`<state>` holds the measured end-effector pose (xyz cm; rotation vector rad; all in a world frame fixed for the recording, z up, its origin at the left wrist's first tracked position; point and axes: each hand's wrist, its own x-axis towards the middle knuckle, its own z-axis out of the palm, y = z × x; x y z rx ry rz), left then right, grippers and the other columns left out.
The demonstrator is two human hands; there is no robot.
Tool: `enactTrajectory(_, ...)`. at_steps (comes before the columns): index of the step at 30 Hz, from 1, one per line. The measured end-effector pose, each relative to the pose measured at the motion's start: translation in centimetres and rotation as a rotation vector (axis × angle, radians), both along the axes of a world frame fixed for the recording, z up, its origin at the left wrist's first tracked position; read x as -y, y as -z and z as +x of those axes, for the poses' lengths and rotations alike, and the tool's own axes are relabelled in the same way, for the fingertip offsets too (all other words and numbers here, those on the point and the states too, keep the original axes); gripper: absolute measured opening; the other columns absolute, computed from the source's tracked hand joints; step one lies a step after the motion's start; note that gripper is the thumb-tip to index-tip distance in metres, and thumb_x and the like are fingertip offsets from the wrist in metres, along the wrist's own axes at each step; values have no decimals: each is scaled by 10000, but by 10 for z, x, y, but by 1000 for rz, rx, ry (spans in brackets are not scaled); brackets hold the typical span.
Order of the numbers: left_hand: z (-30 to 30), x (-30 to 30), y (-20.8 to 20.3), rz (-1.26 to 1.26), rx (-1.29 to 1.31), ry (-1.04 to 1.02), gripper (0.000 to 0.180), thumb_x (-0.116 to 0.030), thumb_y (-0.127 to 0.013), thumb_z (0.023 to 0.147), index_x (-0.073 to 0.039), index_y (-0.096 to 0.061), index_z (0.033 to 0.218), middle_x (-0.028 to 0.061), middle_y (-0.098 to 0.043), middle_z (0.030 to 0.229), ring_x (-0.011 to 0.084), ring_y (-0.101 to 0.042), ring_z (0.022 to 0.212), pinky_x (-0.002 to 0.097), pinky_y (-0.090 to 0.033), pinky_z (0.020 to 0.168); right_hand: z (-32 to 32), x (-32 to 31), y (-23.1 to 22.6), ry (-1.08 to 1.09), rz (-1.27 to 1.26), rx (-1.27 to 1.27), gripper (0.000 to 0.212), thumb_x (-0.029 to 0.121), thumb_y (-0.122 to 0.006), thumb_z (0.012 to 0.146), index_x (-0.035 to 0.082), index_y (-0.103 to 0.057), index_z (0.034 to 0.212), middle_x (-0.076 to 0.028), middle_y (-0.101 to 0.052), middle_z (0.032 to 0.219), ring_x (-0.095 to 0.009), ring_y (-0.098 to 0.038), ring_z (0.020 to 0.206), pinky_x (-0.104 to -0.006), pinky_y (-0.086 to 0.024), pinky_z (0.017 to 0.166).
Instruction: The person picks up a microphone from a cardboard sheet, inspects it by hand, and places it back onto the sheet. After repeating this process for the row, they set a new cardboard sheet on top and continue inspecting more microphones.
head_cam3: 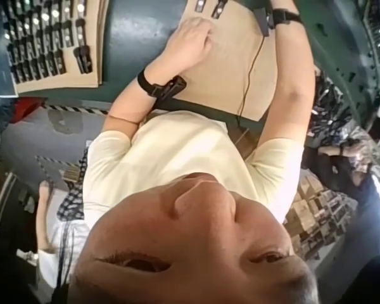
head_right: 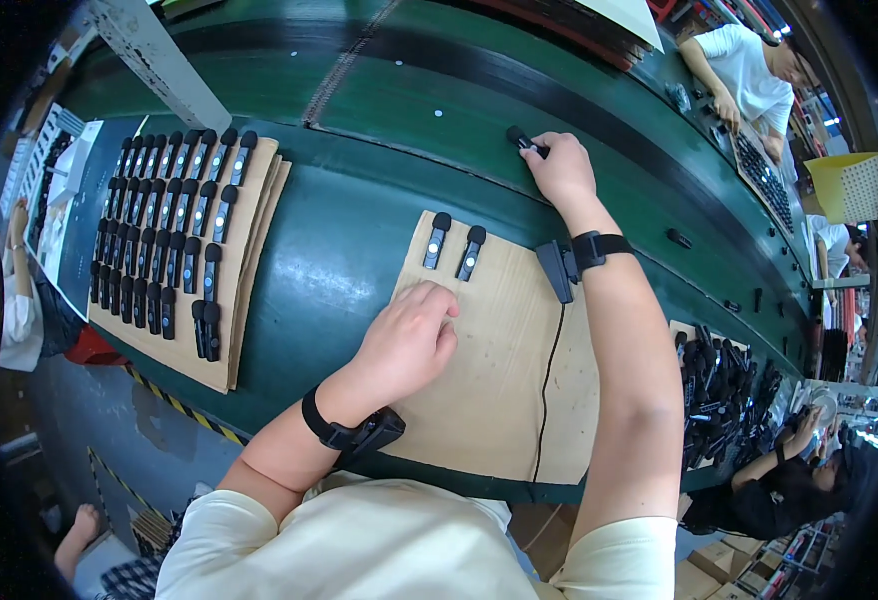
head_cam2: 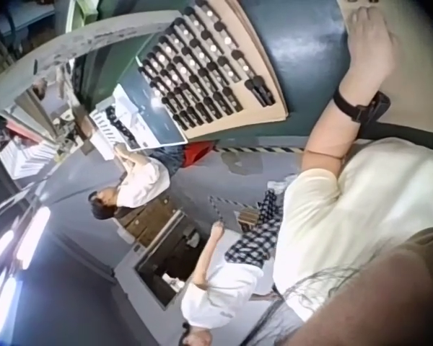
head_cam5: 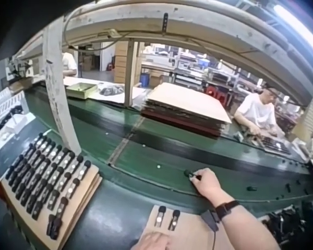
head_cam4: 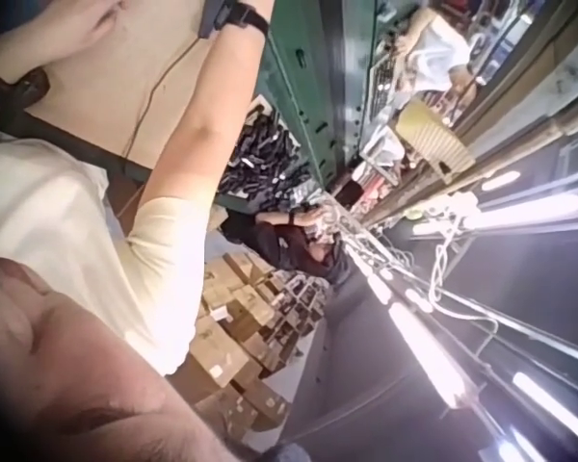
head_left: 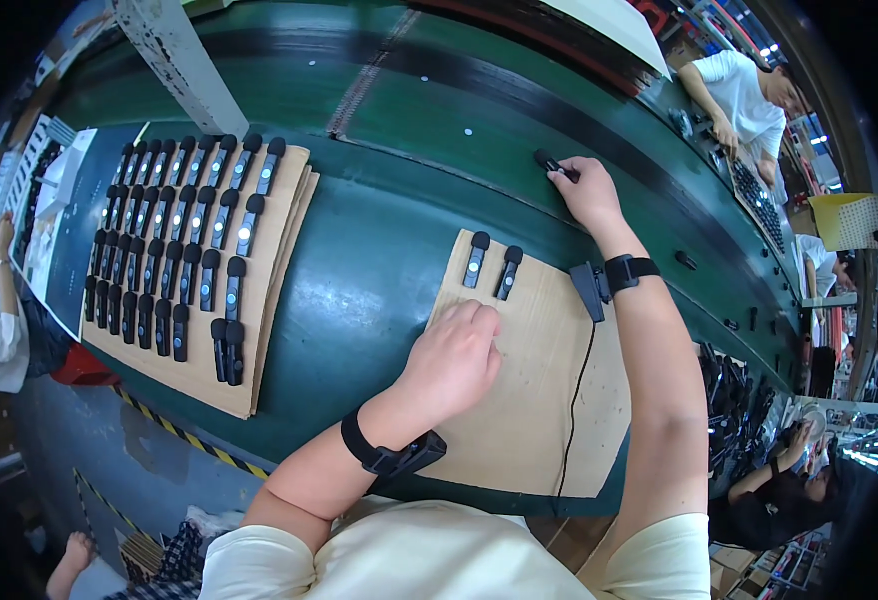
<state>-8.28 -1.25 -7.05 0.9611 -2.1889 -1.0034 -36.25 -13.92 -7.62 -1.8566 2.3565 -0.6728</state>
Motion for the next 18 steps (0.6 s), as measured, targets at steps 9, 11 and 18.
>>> enactTrajectory(9, 3, 2, -7, 49, -20, 0, 184, -54, -634, 838, -12, -560, 1001, 145, -622, 942, 301, -622, 904, 384, -498, 810, 70, -129, -50, -230, -62, 538, 233, 32, -757, 791, 5, -624, 980, -34, -616, 907, -92, -559, 807, -239, -460, 717)
enactTrajectory(11, 1, -1, -21, 324, -253, -9, 238, -107, -657, 857, -7, -570, 1055, 144, -630, 960, 294, -630, 916, 369, -505, 810, 82, -167, -50, -270, -128, 579, 238, 8, -756, 780, 8, -626, 979, -48, -615, 938, -109, -564, 832, -248, -461, 734)
enactTrajectory(18, 4, -5, -23, 388, -484, 179, 315, -79, -680, 871, -5, -616, 1170, 105, -658, 988, 180, -630, 902, 301, -500, 821, 118, -222, -58, -259, -232, 492, 249, -9, -743, 768, 4, -634, 991, -93, -617, 957, -188, -585, 845, -285, -464, 773)
